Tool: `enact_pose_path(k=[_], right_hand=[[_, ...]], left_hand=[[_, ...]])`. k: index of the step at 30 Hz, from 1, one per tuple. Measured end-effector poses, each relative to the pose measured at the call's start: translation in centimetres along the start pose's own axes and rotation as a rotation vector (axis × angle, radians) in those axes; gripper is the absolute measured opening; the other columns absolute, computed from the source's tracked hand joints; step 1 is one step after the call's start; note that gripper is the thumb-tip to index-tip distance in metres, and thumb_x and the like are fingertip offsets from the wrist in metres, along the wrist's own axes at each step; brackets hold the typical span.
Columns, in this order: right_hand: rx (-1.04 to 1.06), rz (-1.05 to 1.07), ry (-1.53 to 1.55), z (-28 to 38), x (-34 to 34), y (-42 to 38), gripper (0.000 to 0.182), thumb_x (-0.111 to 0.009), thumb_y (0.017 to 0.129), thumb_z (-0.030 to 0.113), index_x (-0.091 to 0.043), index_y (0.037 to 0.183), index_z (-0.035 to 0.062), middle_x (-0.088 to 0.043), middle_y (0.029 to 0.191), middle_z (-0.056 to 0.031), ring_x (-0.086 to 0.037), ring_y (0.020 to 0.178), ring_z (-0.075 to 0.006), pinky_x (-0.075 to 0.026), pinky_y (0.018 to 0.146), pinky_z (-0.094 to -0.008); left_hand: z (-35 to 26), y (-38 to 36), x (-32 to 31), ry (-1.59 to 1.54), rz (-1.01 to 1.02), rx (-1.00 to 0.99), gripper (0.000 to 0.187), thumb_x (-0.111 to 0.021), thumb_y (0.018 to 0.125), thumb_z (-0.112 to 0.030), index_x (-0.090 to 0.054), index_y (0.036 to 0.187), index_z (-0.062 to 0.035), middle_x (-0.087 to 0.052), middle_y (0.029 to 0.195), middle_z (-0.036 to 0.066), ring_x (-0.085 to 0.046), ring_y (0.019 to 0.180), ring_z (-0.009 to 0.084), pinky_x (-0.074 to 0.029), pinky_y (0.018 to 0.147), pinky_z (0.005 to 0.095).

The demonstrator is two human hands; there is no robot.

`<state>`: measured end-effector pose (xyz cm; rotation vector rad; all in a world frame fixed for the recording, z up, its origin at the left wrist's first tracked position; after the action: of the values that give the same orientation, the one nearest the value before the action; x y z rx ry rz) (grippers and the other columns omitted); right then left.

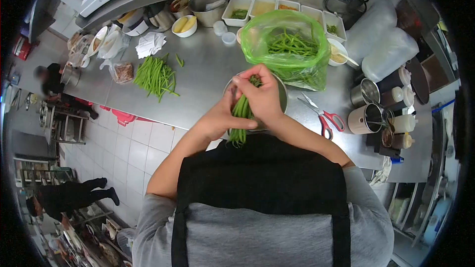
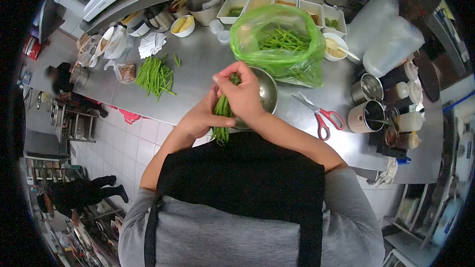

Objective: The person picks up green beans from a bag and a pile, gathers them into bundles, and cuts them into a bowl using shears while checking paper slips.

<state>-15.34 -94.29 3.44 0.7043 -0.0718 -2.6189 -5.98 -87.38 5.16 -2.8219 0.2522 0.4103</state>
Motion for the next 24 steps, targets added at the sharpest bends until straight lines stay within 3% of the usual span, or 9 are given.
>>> enact_pose_path(k=[1, 4, 7, 11, 14, 16, 17, 20, 24], right_hand=[[0.042, 0.017, -0.058, 0.0, -0.1, 0.0, 0.016, -0.065, 0.079, 0.006, -0.05, 0.084, 0.0039, -0.055, 0.074, -0.0034, -0.052, 0.056, -0.0079, -0.042, 0.05, -0.0217], [0.088, 0.024, -0.302, 1.3, 0.6, -0.4, 0.013, -0.062, 0.081, 0.005, -0.05, 0.087, 0.0029, -0.057, 0.078, -0.0038, -0.055, 0.067, -0.01, -0.046, 0.062, -0.0238], [0.214, 0.107, -0.577, 2.7, 2.4, -0.4, 0.014, -0.061, 0.082, 0.009, -0.054, 0.092, 0.0025, -0.058, 0.085, -0.0057, -0.057, 0.077, -0.0139, -0.047, 0.069, -0.0264], [0.364, 0.105, -0.781, 5.7, 9.1, -2.0, 0.019, -0.06, 0.082, 0.011, -0.059, 0.1, 0.0047, -0.058, 0.098, -0.01, -0.058, 0.085, -0.0205, -0.047, 0.074, -0.0287], [0.056, -0.029, -1.279, 7.1, 16.3, -5.7, 0.015, -0.057, 0.08, 0.007, -0.06, 0.093, 0.0002, -0.058, 0.09, -0.0153, -0.059, 0.078, -0.0294, -0.048, 0.07, -0.0332], [-0.059, -0.07, -1.659, 6.7, 20.6, -9.0, 0.019, -0.061, 0.076, 0.009, -0.06, 0.093, 0.0008, -0.056, 0.095, -0.0157, -0.055, 0.089, -0.0355, -0.045, 0.078, -0.04], [-0.042, -0.146, -1.715, 7.0, 20.9, -10.6, 0.029, -0.066, 0.069, 0.005, -0.059, 0.096, 0.0007, -0.054, 0.102, -0.0166, -0.053, 0.095, -0.0343, -0.043, 0.084, -0.0393], [-0.032, -0.282, -1.581, 6.8, 23.1, -13.6, 0.038, -0.068, 0.067, 0.004, -0.056, 0.103, 0.0019, -0.051, 0.106, -0.0169, -0.053, 0.094, -0.0356, -0.043, 0.083, -0.0394], [-0.032, -0.29, -1.575, 7.4, 22.4, -15.3, 0.037, -0.069, 0.065, 0.001, -0.057, 0.1, 0.0005, -0.052, 0.104, -0.0175, -0.054, 0.09, -0.033, -0.045, 0.08, -0.0369]], left_hand=[[0.3, 0.2, -0.6, 0.065, -0.066, -0.036, 0.098, -0.077, 0.058, -0.001, -0.016, 0.135, -0.0039, -0.043, 0.12, 0.01, -0.047, 0.112, 0.0195, -0.041, 0.092, 0.032], [0.6, 0.3, -1.7, -0.012, -0.096, 0.094, 0.079, -0.072, 0.065, 0.002, -0.024, 0.128, -0.0042, -0.051, 0.104, 0.009, -0.057, 0.085, 0.0165, -0.049, 0.074, 0.0279], [1.4, 0.5, -1.6, 0.025, -0.089, 0.085, 0.054, -0.065, 0.075, -0.001, -0.035, 0.12, -0.0037, -0.055, 0.089, 0.007, -0.054, 0.063, 0.0129, -0.047, 0.057, 0.0257], [1.5, 0.4, -0.1, -0.022, -0.028, 0.104, 0.031, -0.06, 0.083, -0.011, -0.045, 0.11, -0.0038, -0.054, 0.082, 0.005, -0.05, 0.061, 0.012, -0.042, 0.053, 0.0245], [1.2, -0.2, 0.7, -0.085, -0.056, 0.146, 0.026, -0.058, 0.086, -0.016, -0.047, 0.106, -0.0045, -0.053, 0.081, 0.004, -0.048, 0.06, 0.0111, -0.04, 0.051, 0.0233], [1.4, -0.4, 1.2, -0.101, -0.058, 0.154, 0.025, -0.057, 0.087, -0.018, -0.047, 0.106, -0.0049, -0.053, 0.082, 0.004, -0.048, 0.059, 0.0109, -0.04, 0.051, 0.0234], [1.7, -0.4, 1.5, -0.07, -0.087, 0.147, 0.025, -0.055, 0.088, -0.02, -0.048, 0.107, -0.0049, -0.053, 0.082, 0.004, -0.048, 0.06, 0.0109, -0.041, 0.051, 0.0233], [2.5, -0.5, 1.9, -0.007, -0.165, 0.12, 0.027, -0.053, 0.09, -0.022, -0.048, 0.109, -0.0048, -0.055, 0.083, 0.005, -0.05, 0.061, 0.0107, -0.042, 0.052, 0.0231], [2.6, -0.6, 1.7, 0.001, -0.298, 0.038, 0.026, -0.056, 0.088, -0.018, -0.047, 0.108, -0.0044, -0.058, 0.083, 0.006, -0.053, 0.064, 0.0104, -0.044, 0.053, 0.0229]])
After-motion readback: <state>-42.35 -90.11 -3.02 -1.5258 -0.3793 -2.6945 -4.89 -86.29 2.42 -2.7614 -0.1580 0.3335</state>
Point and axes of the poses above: each hand's wrist, its own y-axis towards the middle knuckle, its own x-axis out of the back of the hand, z = x × y, the point moved 2 cm from there along y, towards the middle knuckle
